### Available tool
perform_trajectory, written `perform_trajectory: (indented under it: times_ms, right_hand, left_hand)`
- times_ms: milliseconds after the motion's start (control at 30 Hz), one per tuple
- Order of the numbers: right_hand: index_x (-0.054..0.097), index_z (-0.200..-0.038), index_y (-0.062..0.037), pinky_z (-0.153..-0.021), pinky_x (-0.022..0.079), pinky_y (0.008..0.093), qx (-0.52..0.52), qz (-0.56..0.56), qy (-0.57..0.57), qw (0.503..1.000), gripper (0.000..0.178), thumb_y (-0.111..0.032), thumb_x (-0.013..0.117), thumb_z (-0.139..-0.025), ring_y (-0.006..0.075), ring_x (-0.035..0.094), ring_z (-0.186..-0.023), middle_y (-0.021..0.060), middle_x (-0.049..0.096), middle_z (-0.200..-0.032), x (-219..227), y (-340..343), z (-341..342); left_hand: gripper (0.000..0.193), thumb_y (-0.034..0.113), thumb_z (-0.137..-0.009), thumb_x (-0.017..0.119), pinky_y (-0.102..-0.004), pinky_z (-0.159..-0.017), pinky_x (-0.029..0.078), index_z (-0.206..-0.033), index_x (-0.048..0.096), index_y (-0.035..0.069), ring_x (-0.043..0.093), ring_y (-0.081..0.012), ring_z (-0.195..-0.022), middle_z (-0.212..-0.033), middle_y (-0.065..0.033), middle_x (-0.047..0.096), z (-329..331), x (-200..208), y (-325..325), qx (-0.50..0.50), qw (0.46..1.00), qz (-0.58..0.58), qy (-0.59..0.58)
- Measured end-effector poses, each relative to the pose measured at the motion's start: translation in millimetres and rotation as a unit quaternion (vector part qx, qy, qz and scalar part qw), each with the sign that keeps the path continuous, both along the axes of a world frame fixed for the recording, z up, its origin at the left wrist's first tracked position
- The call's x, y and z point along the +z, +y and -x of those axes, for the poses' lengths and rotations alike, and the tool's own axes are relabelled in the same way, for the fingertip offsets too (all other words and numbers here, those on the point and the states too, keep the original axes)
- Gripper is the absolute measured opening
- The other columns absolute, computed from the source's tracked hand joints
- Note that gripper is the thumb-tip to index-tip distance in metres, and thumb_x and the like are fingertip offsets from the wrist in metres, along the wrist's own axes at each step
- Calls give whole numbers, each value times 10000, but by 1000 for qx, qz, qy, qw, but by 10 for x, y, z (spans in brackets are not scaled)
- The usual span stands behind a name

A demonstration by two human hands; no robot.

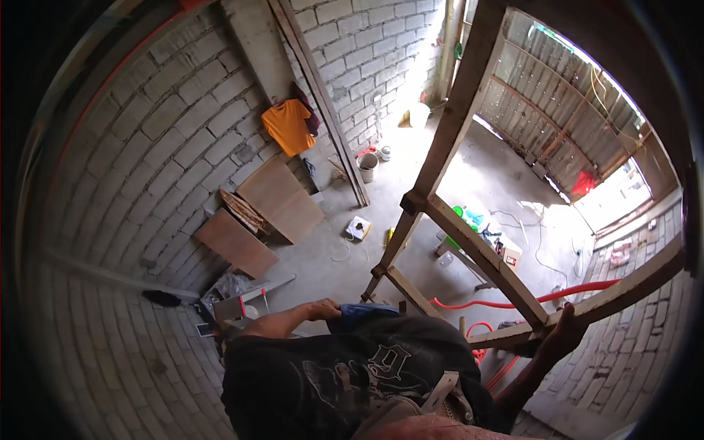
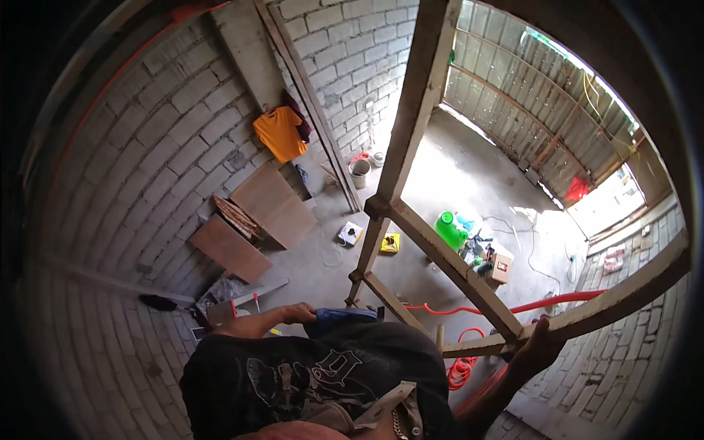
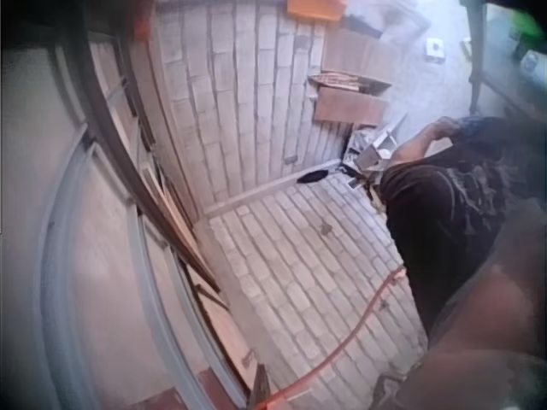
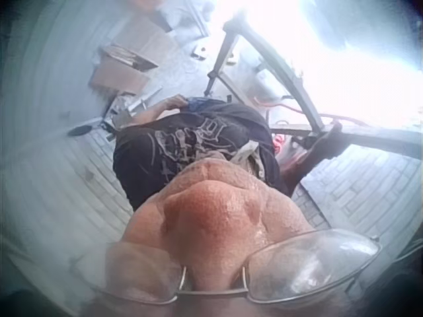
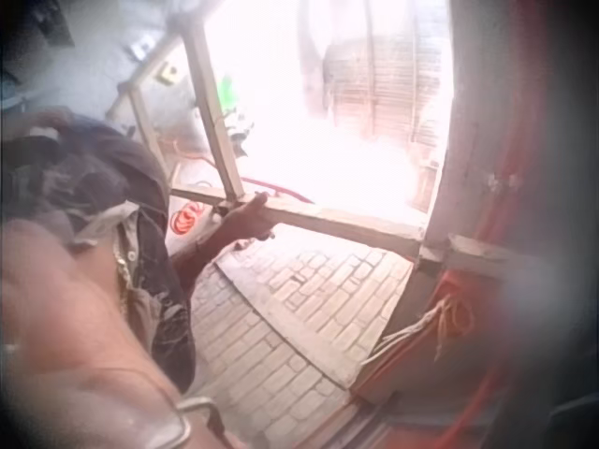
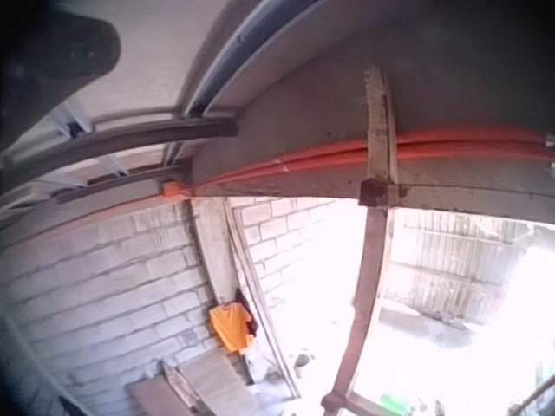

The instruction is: The person works on electrical wiring at a ceiling junction box while standing on a wooden structure, using pliers to pull and position wires, then applies tape to the connection.

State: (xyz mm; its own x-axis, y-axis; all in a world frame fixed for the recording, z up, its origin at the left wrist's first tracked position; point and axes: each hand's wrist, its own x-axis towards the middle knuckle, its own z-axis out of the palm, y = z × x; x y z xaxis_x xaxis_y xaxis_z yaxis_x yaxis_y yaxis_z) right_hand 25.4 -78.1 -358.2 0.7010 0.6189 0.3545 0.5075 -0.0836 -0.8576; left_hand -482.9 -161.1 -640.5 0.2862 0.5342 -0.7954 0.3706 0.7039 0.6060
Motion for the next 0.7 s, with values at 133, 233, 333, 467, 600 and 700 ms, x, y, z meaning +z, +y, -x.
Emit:
perform_trajectory:
  times_ms: [133, 233, 333, 467, 600, 700]
  right_hand:
    - [505, -1099, 81, -676, 505, 341, -34, 20, -60, 997, 498, -318, 643, -833, 222, 633, -762, 140, 638, -843, -23, -26, -59]
    - [563, -1008, 49, -675, 501, 336, -45, 57, -100, 992, 437, -343, 636, -831, 214, 636, -736, 112, 649, -806, 23, -32, -56]
    - [569, -977, 18, -693, 493, 342, -31, 93, -79, 992, 405, -359, 619, -839, 208, 638, -738, 98, 661, -830, -5, -5, -66]
    - [493, -1143, 59, -800, 473, 371, -8, 53, -50, 997, 484, -318, 600, -860, 278, 602, -917, 180, 607, -1032, -167, -21, -183]
    - [401, -1263, 81, -877, 445, 389, -11, 31, -91, 995, 562, -279, 587, -874, 348, 535, -1044, 241, 521, -1165, -374, -25, -309]
    - [444, -1200, 81, -809, 469, 389, -1, 10, -103, 995, 492, -261, 581, -875, 298, 584, -948, 217, 568, -1087, -238, -27, -197]
  left_hand:
    - [324, 319, -800, 648, -282, -677, 458, -943, 666, 30, 582, -130, -699, -769, -33, 658, 106, 700, 358, -182, 972, -47, 143]
    - [251, 315, -763, 672, -317, -639, 455, -758, 654, 65, 561, -162, -615, -673, -96, 626, -60, 1073, 646, -197, 929, -276, 152]
    - [254, 246, -765, 711, -308, -721, 470, -726, 629, 9, 621, -209, -789, -875, -131, 646, -559, 1518, 973, -158, 898, -408, 45]
    - [212, 175, -734, 746, -335, -837, 461, -734, 613, 10, 595, -276, -983, -1066, -171, 605, -1376, 2132, 1336, -166, 833, -523, -76]
    - [180, 168, -751, 734, -352, -857, 461, -751, 619, 30, 579, -286, -1028, -1148, -180, 569, -1930, 2637, 1499, -163, 774, -579, -199]
    - [164, 149, -752, 733, -357, -871, 462, -776, 617, 35, 565, -294, -1063, -1189, -190, 543, -2188, 2850, 1640, -178, 738, -594, -265]
